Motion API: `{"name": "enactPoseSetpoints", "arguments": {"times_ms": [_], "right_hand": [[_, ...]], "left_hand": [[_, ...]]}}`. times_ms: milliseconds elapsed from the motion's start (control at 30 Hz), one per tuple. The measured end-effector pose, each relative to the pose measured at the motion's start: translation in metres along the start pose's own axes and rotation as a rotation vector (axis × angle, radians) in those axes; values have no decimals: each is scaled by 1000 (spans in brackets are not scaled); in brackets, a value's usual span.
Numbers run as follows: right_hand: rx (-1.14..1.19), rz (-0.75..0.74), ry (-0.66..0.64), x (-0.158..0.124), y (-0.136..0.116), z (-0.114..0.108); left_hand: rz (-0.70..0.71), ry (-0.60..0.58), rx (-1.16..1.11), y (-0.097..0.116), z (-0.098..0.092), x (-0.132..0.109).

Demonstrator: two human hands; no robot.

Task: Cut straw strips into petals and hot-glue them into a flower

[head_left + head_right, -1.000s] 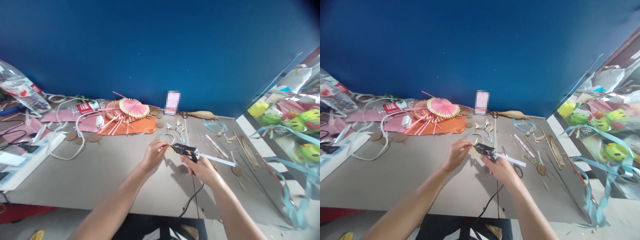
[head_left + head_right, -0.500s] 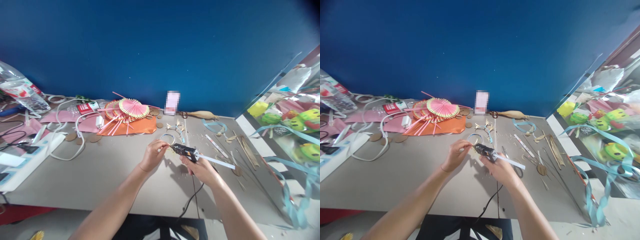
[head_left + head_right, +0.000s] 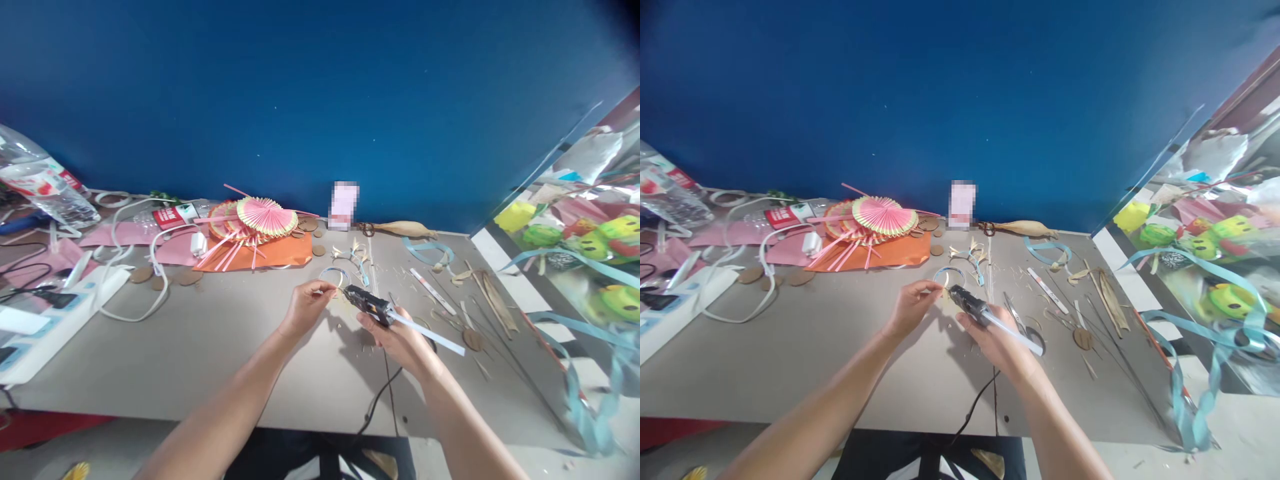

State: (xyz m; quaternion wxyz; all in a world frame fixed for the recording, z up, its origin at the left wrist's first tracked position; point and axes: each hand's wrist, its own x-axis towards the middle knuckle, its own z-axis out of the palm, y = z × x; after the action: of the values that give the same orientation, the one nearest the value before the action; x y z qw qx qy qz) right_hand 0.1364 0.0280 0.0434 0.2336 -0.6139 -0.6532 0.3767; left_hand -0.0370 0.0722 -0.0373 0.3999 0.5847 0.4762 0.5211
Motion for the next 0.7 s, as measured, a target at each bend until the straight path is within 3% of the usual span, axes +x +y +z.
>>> {"name": "enactPoseSetpoints", "arguments": {"times_ms": [167,333,500,600,700], "right_hand": [[-20,8,-56,-2,-3,-3],[-6,-13,-55,0,1,-1],[24,-43,99,5,18,5],[-96,-73,162,4,23,10],[-293,-129,126,2,22,21]], "left_hand": [[-83,9,-20,2,0,1],[-67,24,-44,6,0,0],[-106,51,-136,8,-3,2],[-159,146,-268,6,-9,8],[-174,222,-405,5,-16,12]]}}
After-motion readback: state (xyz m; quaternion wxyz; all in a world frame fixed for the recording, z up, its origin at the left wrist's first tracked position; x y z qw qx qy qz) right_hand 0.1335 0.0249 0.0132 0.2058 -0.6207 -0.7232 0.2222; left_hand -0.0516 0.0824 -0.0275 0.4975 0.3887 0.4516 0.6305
